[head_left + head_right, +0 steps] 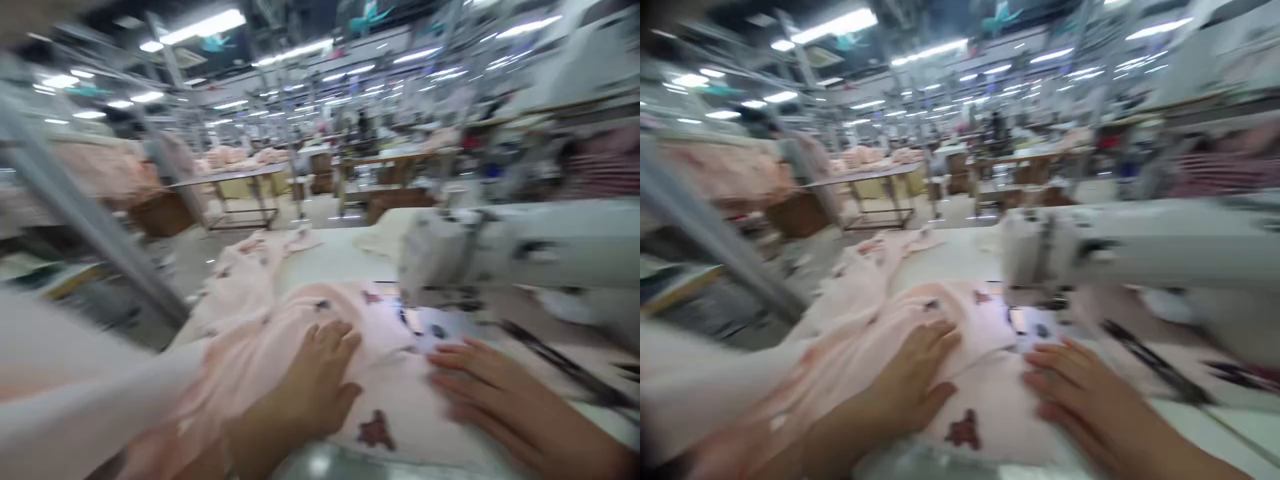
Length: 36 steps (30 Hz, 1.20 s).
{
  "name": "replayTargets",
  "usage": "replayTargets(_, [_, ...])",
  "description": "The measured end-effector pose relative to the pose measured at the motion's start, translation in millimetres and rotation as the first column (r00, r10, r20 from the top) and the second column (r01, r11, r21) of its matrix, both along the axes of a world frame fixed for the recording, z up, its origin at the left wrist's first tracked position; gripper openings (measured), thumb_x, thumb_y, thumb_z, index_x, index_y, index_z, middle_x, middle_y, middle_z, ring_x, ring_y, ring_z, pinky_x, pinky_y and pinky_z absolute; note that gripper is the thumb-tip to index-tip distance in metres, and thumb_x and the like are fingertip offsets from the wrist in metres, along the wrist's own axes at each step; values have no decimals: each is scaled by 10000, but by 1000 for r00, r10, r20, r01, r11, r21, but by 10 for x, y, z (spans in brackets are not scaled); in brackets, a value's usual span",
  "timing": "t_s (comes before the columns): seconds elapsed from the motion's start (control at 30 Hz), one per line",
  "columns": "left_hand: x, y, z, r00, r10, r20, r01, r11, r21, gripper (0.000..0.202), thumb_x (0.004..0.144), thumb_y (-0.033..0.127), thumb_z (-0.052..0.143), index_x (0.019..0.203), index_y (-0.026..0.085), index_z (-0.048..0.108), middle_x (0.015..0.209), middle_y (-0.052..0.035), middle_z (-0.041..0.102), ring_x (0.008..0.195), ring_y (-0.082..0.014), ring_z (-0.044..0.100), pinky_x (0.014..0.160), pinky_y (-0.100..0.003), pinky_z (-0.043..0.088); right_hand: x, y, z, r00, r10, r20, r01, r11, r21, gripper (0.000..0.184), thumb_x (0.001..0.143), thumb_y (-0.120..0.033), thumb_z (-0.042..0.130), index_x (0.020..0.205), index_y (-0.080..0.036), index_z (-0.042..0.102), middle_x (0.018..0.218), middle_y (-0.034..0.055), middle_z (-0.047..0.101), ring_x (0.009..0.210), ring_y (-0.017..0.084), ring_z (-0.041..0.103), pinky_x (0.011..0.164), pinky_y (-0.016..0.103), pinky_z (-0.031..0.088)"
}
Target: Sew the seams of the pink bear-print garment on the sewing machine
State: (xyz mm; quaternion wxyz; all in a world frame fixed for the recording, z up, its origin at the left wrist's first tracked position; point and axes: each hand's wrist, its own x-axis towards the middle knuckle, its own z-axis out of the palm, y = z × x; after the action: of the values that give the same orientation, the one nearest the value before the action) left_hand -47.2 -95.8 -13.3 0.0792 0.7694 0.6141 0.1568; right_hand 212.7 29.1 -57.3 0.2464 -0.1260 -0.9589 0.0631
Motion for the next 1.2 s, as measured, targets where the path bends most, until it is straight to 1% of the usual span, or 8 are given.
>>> replayTargets(0.07, [143, 165, -11, 1000, -5, 5, 5, 1000, -20, 323, 778, 127, 472, 1089, 185, 537, 1075, -113, 603, 1000, -295, 545, 859, -516, 441, 121, -57, 166, 998, -15, 53, 18, 998, -60, 213, 945, -278, 467, 1023, -268, 665, 923, 56, 649, 893, 199, 568, 858, 410, 409])
replayTargets(0.17, [368, 384, -37, 997, 13, -70, -18, 997, -72, 283, 705, 54, 420, 905, 208, 548, 908, -74, 581, 863, -278, 541, 752, -478, 437, 28, -46, 221, 993, -64, 101, 72, 994, -81, 217, 931, -358, 496, 973, -228, 664, 782, 47, 582, 766, 191, 485, 727, 367, 366])
replayTargets(0.37, [535, 743, -34, 992, 87, -91, -101, 982, -158, 164, 870, 217, 393, 896, 187, 552, 907, -88, 583, 879, -270, 569, 747, -404, 413, -15, -16, 185, 965, -73, 251, 108, 986, -126, 337, 894, -518, 525, 1107, -279, 631, 824, 31, 554, 806, 189, 443, 768, 358, 298])
replayTargets(0.63, [394, 1008, 64, 984, 144, 108, -104, 944, -312, 171, 793, 306, 561, 653, 209, 557, 601, 38, 556, 586, -138, 536, 531, -242, 355, -81, 97, 236, 909, -135, 394, 198, 972, -125, 608, 842, -652, 492, 1335, -296, 476, 886, 55, 518, 828, 214, 432, 778, 366, 303])
replayTargets(0.77, [431, 918, -72, 985, -26, 171, 29, 999, -14, 191, 864, 267, 470, 701, 204, 548, 683, 13, 594, 631, -151, 545, 571, -266, 411, -59, 128, 244, 916, -130, 378, 195, 971, -139, 602, 826, -667, 505, 1292, -286, 531, 879, 55, 532, 827, 215, 443, 778, 366, 302])
replayTargets(0.9, [467, 746, -277, 891, -449, -70, 448, 844, 296, 187, 875, 145, 416, 828, 197, 589, 782, -33, 637, 701, -193, 573, 605, -320, 474, 15, 285, 257, 930, -111, 350, 194, 958, -213, 293, 852, -485, 613, 1024, -261, 692, 839, 33, 583, 837, 188, 491, 772, 323, 305])
replayTargets(1.03, [469, 709, -285, 897, -403, -182, 438, 867, 236, 166, 852, 212, 538, 1001, 172, 599, 841, -52, 652, 731, -212, 608, 584, -336, 519, 57, 419, 230, 925, -191, 328, 275, 934, -230, 177, 907, -290, 574, 1034, -247, 690, 817, 18, 632, 815, 159, 528, 783, 306, 309])
replayTargets(1.2, [605, 825, -322, 908, -347, -235, 409, 853, 322, 164, 860, 147, 496, 763, 194, 620, 660, -16, 579, 582, -190, 554, 483, -338, 477, -13, 413, 196, 899, -283, 334, 363, 908, -208, 102, 873, -273, 602, 865, -202, 675, 776, 22, 645, 813, 181, 544, 760, 312, 310])
